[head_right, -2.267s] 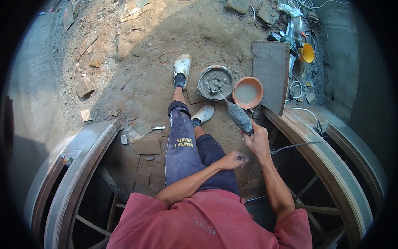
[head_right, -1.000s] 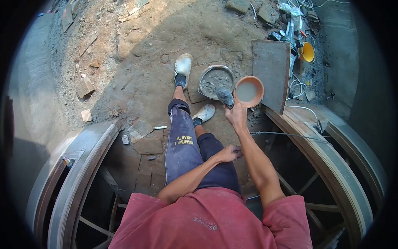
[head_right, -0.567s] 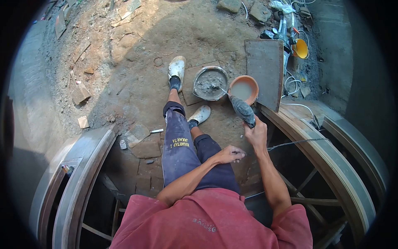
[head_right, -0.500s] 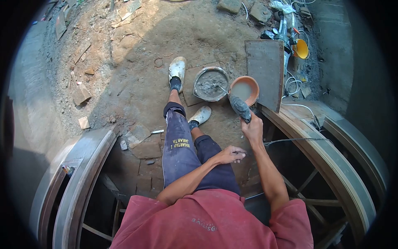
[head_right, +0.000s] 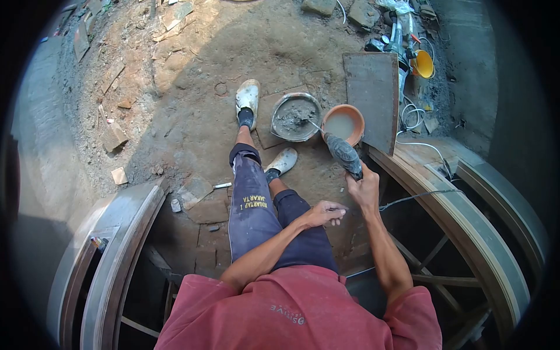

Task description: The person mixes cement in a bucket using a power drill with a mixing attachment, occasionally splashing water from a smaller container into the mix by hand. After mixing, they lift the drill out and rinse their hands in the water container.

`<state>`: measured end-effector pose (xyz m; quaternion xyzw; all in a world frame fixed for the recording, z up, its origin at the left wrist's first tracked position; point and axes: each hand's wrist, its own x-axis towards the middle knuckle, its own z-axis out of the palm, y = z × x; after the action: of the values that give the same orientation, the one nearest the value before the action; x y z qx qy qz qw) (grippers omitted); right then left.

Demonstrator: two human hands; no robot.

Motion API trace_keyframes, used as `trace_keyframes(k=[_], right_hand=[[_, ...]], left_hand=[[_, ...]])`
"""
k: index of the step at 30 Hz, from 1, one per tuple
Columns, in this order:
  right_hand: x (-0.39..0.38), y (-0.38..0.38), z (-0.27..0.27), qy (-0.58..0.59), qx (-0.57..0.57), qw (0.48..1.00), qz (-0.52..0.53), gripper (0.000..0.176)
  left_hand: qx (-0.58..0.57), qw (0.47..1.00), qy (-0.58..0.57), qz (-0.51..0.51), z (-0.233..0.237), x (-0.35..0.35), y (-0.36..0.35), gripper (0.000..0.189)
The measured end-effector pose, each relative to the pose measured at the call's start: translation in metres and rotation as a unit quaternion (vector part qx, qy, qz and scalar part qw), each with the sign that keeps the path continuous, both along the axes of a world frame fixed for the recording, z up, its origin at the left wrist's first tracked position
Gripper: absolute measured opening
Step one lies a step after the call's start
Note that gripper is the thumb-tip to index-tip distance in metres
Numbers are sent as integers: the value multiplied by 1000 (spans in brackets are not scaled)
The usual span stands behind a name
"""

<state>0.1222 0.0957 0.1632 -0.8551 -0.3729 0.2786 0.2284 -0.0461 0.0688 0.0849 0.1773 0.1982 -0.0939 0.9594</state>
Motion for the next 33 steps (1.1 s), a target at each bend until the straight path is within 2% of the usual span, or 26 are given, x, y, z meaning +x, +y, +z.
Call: trace_keyframes(k=[3,4,6,8,13,18,20,22,26,29,31,33], right_hand=[[-3,17,-17,18,-42,999,-10,33],[-6,27,-29,30,-87,996,-24,31],[-7,30,-80,-1,-62,998,-7,30],[-11,35,-98,-32,-42,999,6,30],[-12,44,-44,3,-101,994,-36,28],[-4,30,21,7,-97,994,-40,30],[4,32,15,-5,-88,996,-10,31],[7,46,0,18,-96,995,19,33],[11,55,-69,-34,-72,992,93,33],[9,50,-67,-15,-93,992,88,34],[3,48,-47,14,-132,988,83,36],[3,48,-26,8,-109,989,103,40]], left_hand=[[-2,1000,0,-4,3,2,9,38],[-2,1000,2,-4,1,0,9,38],[24,1000,9,-4,-5,0,11,36],[36,999,19,-3,-11,-2,7,36],[67,997,20,-22,-10,1,16,35],[0,1000,-21,-12,1,-2,12,32],[-2,1000,-28,-10,0,2,14,32],[-6,999,-31,-14,-1,4,14,42],[-34,999,-6,25,-10,5,9,44],[-48,998,20,19,-15,9,7,45],[-12,1000,3,-1,-15,6,15,42],[-31,1000,0,0,-13,6,20,42]])
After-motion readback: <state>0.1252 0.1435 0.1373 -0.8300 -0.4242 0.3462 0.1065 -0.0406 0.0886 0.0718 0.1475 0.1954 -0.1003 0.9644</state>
